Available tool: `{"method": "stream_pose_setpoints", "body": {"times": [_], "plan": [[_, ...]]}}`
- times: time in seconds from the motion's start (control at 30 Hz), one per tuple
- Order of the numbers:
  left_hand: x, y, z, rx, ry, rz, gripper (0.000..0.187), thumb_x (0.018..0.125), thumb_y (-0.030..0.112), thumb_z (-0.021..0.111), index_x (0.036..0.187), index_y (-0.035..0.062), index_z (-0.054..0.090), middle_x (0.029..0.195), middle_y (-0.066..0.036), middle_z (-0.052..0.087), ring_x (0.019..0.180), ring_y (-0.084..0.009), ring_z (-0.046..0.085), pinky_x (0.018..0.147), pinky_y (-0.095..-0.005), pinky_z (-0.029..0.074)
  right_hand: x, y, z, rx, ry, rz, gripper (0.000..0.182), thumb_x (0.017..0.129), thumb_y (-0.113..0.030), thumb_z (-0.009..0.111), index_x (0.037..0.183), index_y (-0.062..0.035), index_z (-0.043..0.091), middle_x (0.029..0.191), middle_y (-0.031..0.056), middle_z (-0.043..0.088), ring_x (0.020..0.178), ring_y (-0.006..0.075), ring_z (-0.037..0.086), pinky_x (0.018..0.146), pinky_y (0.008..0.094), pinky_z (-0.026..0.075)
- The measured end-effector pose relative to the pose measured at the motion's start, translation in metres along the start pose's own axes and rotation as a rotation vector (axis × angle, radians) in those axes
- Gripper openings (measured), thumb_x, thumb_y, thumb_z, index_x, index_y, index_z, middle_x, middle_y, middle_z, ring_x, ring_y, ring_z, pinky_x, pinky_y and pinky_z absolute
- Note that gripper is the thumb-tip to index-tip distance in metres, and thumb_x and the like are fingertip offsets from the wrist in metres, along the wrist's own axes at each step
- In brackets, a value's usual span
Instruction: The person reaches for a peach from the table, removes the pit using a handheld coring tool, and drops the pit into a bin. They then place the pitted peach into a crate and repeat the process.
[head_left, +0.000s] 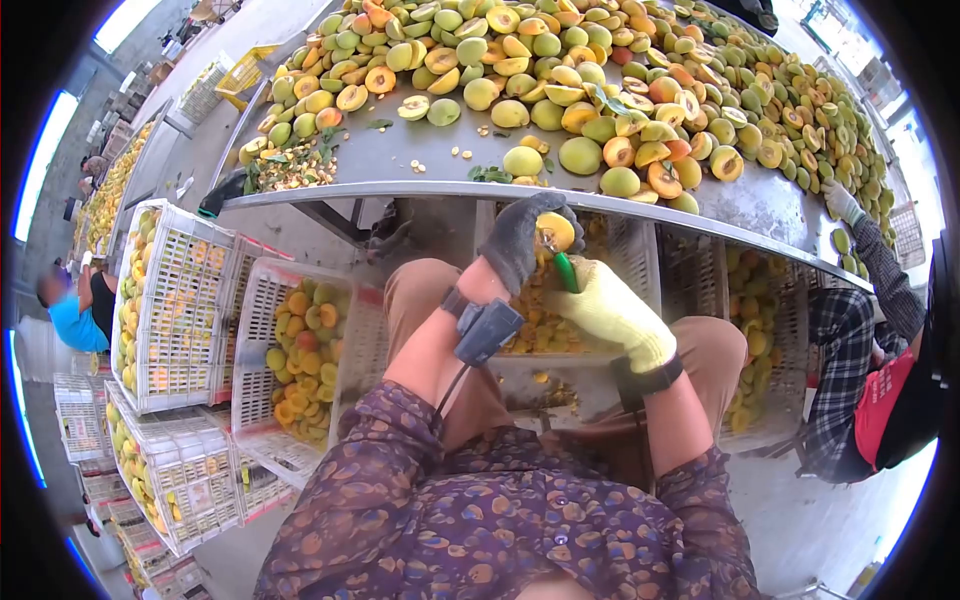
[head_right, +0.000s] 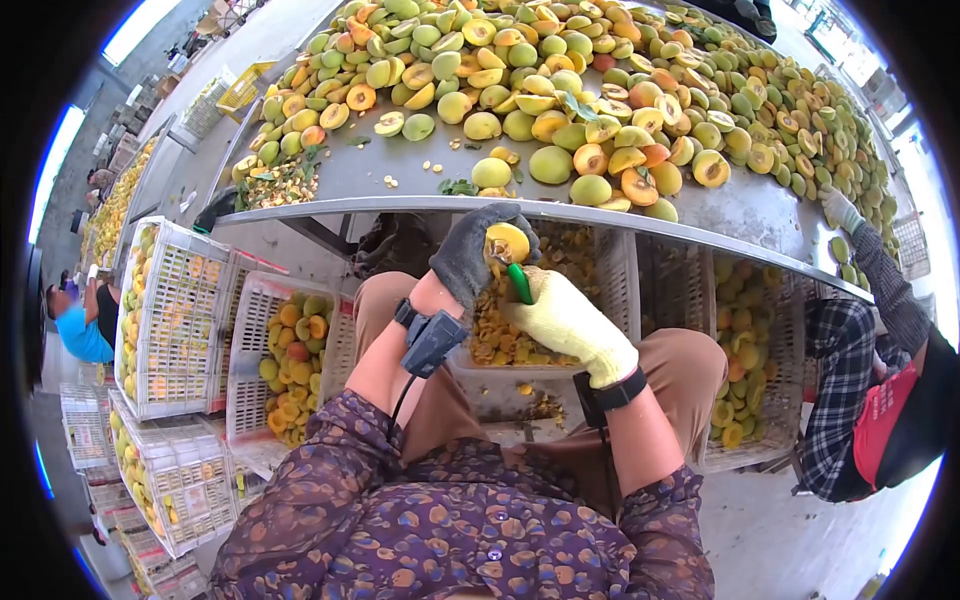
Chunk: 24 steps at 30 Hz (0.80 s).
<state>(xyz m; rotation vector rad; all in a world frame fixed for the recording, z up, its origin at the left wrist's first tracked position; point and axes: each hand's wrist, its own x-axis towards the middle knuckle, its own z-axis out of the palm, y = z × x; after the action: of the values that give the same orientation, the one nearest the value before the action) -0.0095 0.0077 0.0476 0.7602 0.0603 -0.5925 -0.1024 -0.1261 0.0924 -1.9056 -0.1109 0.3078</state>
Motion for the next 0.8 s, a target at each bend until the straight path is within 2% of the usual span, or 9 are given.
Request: {"method": "stream_pose_setpoints", "body": {"times": [0.07,0.13,0.2,0.27,0.33,0.47,0.63,0.77,0.8], "plan": [[-0.002,0.006,0.0,0.209,-0.147,0.007,0.027,0.093,0.025,0.056,0.084,-0.0008,0.061,0.071,-0.014,0.065,0.061,-0.0252,0.065,0.058,-0.0356,0.054,-0.006,-0.016,-0.014,0.031,-0.22,0.144,0.014,0.084,-0.013,0.063,0.091,-0.0015,0.062,0.073,-0.0012,0.058,0.067,0.0089,0.05,0.063,0.0281,0.044],[-0.005,0.008,0.008,0.232,-0.116,0.006,0.027,0.093,0.024,0.058,0.082,-0.0006,0.062,0.069,-0.013,0.065,0.058,-0.0244,0.064,0.056,-0.0345,0.053,-0.003,-0.001,-0.012,0.044,-0.216,0.14,0.019,0.08,-0.017,0.065,0.088,-0.0003,0.059,0.068,0.002,0.057,0.064,0.011,0.049,0.063,0.0301,0.045],[-0.007,0.006,0.01,0.379,-0.096,0.198,0.036,0.095,0.028,0.053,0.079,-0.0026,0.064,0.07,-0.014,0.066,0.061,-0.0234,0.064,0.059,-0.0327,0.052,-0.001,-0.001,-0.014,0.083,-0.283,0.157,0.018,0.079,-0.017,0.065,0.086,-0.0011,0.059,0.068,0.0023,0.057,0.063,0.0107,0.049,0.063,0.0308,0.045],[0.001,0.0,0.002,0.375,-0.109,0.234,0.039,0.095,0.029,0.053,0.077,-0.0025,0.064,0.069,-0.015,0.066,0.059,-0.0234,0.064,0.059,-0.0327,0.052,-0.003,0.001,-0.012,0.076,-0.286,0.113,0.019,0.079,-0.017,0.066,0.085,-0.0012,0.059,0.069,0.0027,0.059,0.064,0.0119,0.051,0.062,0.0315,0.045],[0.007,-0.006,-0.009,0.125,-0.089,0.034,0.026,0.092,0.022,0.06,0.082,-0.001,0.063,0.067,-0.013,0.065,0.054,-0.0228,0.063,0.053,-0.0321,0.052,-0.005,0.003,-0.005,-0.097,-0.168,0.075,0.019,0.079,-0.018,0.067,0.085,-0.0014,0.059,0.07,0.0023,0.06,0.065,0.0124,0.053,0.062,0.032,0.045],[-0.004,-0.006,-0.005,0.245,-0.08,0.044,0.026,0.091,0.023,0.06,0.081,-0.001,0.063,0.067,-0.014,0.065,0.055,-0.0242,0.063,0.056,-0.0338,0.053,-0.008,0.006,0.0,-0.175,-0.161,0.107,0.021,0.079,-0.018,0.068,0.088,-0.0011,0.06,0.071,0.0017,0.059,0.066,0.0122,0.054,0.063,0.0317,0.046],[-0.009,-0.013,0.001,-0.091,-0.101,0.104,0.037,0.094,0.033,0.055,0.083,-0.0016,0.063,0.073,-0.016,0.066,0.06,-0.0273,0.064,0.062,-0.036,0.054,-0.008,0.014,0.0,0.386,-0.318,0.189,0.021,0.081,-0.018,0.068,0.092,-0.0014,0.061,0.073,0.0008,0.059,0.066,0.01,0.052,0.064,0.0289,0.046],[0.0,-0.015,-0.001,-0.177,-0.076,0.111,0.036,0.094,0.033,0.053,0.082,0.0005,0.063,0.073,-0.016,0.066,0.061,-0.028,0.064,0.063,-0.0367,0.054,-0.004,0.02,0.004,0.458,-0.267,0.154,0.02,0.08,-0.017,0.068,0.09,-0.0016,0.061,0.073,0.0006,0.059,0.063,0.009,0.052,0.06,0.0275,0.046],[0.002,-0.017,-0.001,-0.03,0.007,0.203,0.036,0.095,0.034,0.053,0.082,0.0011,0.063,0.072,-0.015,0.066,0.062,-0.0283,0.064,0.064,-0.0367,0.054,0.001,0.028,0.01,0.337,-0.173,0.12,0.019,0.079,-0.016,0.068,0.09,-0.0017,0.062,0.073,0.001,0.06,0.063,0.009,0.052,0.06,0.0274,0.046]]}}
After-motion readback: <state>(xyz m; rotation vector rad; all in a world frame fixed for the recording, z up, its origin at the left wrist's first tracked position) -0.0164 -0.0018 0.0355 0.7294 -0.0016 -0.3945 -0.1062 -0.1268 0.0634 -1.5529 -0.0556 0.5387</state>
